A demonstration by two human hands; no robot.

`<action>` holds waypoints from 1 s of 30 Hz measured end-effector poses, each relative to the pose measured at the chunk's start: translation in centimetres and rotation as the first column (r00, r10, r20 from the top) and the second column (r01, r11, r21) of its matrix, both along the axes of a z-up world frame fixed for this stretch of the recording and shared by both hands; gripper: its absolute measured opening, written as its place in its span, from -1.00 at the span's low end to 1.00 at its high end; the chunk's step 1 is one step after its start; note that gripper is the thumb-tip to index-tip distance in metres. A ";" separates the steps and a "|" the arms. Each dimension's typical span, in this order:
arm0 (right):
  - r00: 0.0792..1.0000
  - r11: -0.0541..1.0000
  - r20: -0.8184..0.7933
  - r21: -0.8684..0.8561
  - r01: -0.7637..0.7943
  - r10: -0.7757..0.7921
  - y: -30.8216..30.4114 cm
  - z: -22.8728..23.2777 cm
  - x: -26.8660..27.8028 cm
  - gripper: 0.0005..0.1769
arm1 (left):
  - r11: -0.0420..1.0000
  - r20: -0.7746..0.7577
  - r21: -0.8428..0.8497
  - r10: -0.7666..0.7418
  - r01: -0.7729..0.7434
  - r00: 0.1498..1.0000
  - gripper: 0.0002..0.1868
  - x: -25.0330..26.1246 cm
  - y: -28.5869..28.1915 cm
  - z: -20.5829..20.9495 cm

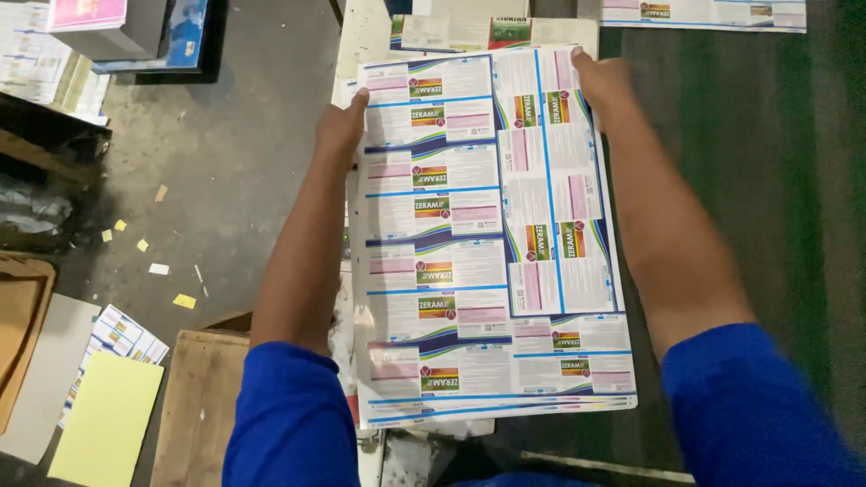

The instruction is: The person sorts a large stack of printed paper sheets on a table, separating them into smaller piles. They handle the sheets by hand, occasionally lifting and repositioning the stacks to organize them.

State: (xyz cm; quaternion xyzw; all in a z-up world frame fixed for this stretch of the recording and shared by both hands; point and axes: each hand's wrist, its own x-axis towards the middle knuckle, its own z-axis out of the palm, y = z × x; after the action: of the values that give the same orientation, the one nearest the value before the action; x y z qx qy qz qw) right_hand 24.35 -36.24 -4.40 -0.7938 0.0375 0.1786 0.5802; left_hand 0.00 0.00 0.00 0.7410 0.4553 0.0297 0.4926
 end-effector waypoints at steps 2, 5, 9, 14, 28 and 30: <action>1.000 1.000 0.030 0.003 -0.003 0.003 1.0 0.3 0.4 -0.34 | 0.999 -0.004 -0.012 0.040 -0.040 0.999 -0.09 1.2 1.3 -1.3; 1.000 1.000 -0.001 0.009 0.020 -0.020 1.0 2.1 -0.5 -0.33 | 1.000 0.054 0.014 -0.004 0.003 0.999 -0.10 2.0 2.1 -2.8; 0.989 0.994 -0.150 0.105 0.007 0.009 0.7 2.1 0.4 -0.26 | 0.964 0.111 -0.265 0.010 0.019 0.994 -0.02 1.3 2.6 0.1; 0.977 0.970 -0.156 0.217 -0.109 0.144 0.9 2.8 0.1 -0.24 | 0.793 0.423 -0.502 -0.122 0.345 0.898 0.04 0.5 3.0 0.6; 0.688 0.713 0.302 -0.539 -0.448 0.660 8.6 13.4 -9.3 0.35 | 0.884 0.248 0.078 -0.464 0.460 0.850 0.31 0.9 -5.2 9.7; 0.675 0.647 0.249 -0.626 -0.435 0.695 9.3 14.0 -10.8 0.37 | 0.796 0.111 0.322 -0.569 0.512 0.815 0.36 0.9 -5.7 8.3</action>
State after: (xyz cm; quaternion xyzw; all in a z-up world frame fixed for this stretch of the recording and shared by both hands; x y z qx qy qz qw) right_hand 13.58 -26.95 9.61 -0.9056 -0.3156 0.1416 0.2455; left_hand 0.91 -5.75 8.32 0.8948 0.1623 0.0255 0.4151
